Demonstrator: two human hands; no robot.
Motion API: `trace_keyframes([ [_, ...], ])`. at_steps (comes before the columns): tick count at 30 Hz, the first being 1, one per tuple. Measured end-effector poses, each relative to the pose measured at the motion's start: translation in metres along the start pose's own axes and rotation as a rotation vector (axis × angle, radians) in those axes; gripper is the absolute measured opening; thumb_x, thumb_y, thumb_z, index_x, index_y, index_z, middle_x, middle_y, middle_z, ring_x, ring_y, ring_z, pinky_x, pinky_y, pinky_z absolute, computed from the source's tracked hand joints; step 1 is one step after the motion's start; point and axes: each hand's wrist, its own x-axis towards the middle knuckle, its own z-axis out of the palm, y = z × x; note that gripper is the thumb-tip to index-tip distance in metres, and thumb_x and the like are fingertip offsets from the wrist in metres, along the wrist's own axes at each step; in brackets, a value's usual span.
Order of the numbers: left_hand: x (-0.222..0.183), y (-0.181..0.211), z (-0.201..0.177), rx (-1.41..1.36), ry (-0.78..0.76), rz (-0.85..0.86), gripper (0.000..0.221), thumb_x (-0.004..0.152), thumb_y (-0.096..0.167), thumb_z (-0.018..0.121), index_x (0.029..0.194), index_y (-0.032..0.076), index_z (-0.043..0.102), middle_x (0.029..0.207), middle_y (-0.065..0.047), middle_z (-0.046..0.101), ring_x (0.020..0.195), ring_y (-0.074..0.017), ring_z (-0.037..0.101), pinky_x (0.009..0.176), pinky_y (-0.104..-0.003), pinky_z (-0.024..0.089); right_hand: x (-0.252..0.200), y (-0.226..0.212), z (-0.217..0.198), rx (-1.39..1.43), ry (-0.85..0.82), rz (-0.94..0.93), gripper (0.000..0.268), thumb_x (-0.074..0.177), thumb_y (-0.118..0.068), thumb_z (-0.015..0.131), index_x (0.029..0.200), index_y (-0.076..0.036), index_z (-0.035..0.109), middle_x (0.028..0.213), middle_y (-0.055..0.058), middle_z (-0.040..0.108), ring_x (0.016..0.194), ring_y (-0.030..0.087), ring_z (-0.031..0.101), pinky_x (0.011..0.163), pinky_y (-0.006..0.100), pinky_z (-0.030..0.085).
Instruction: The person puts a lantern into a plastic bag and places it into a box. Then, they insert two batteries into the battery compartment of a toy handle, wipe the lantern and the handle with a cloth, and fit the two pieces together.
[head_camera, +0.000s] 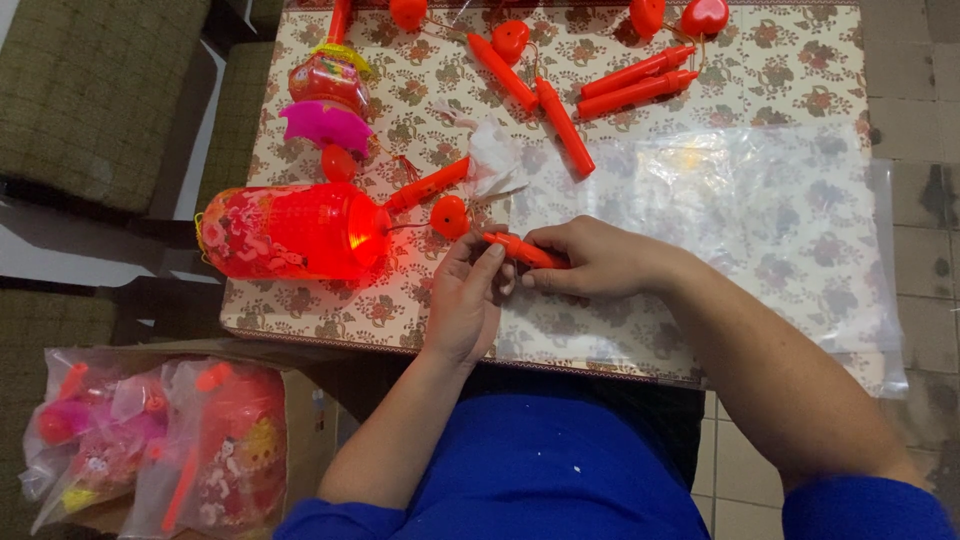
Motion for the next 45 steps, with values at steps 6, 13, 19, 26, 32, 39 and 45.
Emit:
trace_keyframes([
  [6, 0.001, -0.003, -0.002, 0.008, 0.007, 0.004, 0.023, 0.099, 0.009, 0.067, 0.121, 0.002, 0.065, 0.100, -0.009, 0.065, 0.073, -0.0099, 0.063, 0.058, -0.018, 0.046, 0.002, 0.003, -0.001, 0.011, -0.004, -0.005, 0.032, 0.094, -0.028, 0.071, 0.079, -0.002, 0.061, 0.061, 0.013, 0.068, 0.047, 0.020, 0.067, 0.043, 0.030, 0.060],
  [13, 0.002, -0.005, -0.005, 0.014, 0.011, -0.007, 0.023, 0.100, 0.008, 0.067, 0.122, 0.002, 0.065, 0.102, -0.009, 0.065, 0.073, -0.0099, 0.062, 0.059, -0.019, 0.045, 0.001, 0.004, 0.001, 0.014, -0.001, 0.004, 0.034, 0.094, -0.029, 0.073, 0.078, -0.001, 0.062, 0.059, 0.013, 0.067, 0.048, 0.020, 0.067, 0.045, 0.030, 0.060],
  [19, 0.001, -0.002, -0.002, 0.007, 0.009, -0.009, 0.023, 0.099, 0.009, 0.068, 0.121, 0.003, 0.065, 0.102, -0.009, 0.065, 0.073, -0.0100, 0.063, 0.059, -0.019, 0.045, 0.001, 0.003, 0.000, 0.012, -0.002, -0.009, 0.032, 0.093, -0.028, 0.073, 0.078, -0.003, 0.061, 0.060, 0.012, 0.067, 0.047, 0.020, 0.067, 0.044, 0.031, 0.059],
  [26, 0.001, -0.003, -0.003, 0.008, 0.010, -0.009, 0.022, 0.100, 0.008, 0.067, 0.121, 0.003, 0.065, 0.102, -0.008, 0.066, 0.073, -0.0094, 0.063, 0.059, -0.018, 0.045, 0.000, 0.003, 0.001, 0.006, -0.004, -0.015, 0.032, 0.093, -0.028, 0.072, 0.079, -0.002, 0.062, 0.059, 0.013, 0.067, 0.047, 0.020, 0.066, 0.045, 0.031, 0.058],
  [32, 0.000, -0.001, -0.002, 0.026, 0.012, -0.006, 0.022, 0.100, 0.009, 0.067, 0.121, 0.004, 0.065, 0.100, -0.007, 0.066, 0.074, -0.0091, 0.065, 0.060, -0.017, 0.047, -0.002, -0.003, 0.000, 0.018, -0.001, -0.015, 0.032, 0.093, -0.030, 0.072, 0.080, -0.002, 0.063, 0.061, 0.013, 0.069, 0.046, 0.020, 0.066, 0.045, 0.032, 0.058],
  [39, 0.003, -0.006, -0.004, -0.024, 0.012, -0.008, 0.021, 0.099, 0.007, 0.067, 0.120, 0.002, 0.065, 0.101, -0.009, 0.064, 0.077, -0.0112, 0.064, 0.064, -0.019, 0.050, -0.001, -0.002, 0.003, -0.001, -0.025, -0.015, 0.044, 0.103, -0.039, 0.056, 0.079, -0.003, 0.065, 0.054, 0.011, 0.065, 0.045, 0.020, 0.065, 0.049, 0.033, 0.057],
  [45, -0.001, 0.000, 0.003, 0.049, 0.011, 0.002, 0.020, 0.100, 0.008, 0.068, 0.119, 0.003, 0.066, 0.095, -0.005, 0.062, 0.073, -0.0089, 0.062, 0.057, -0.016, 0.047, -0.003, -0.012, 0.002, -0.112, -0.018, -0.030, 0.045, 0.105, -0.035, 0.047, 0.083, 0.000, 0.064, 0.060, 0.019, 0.067, 0.055, 0.030, 0.064, 0.059, 0.042, 0.056],
])
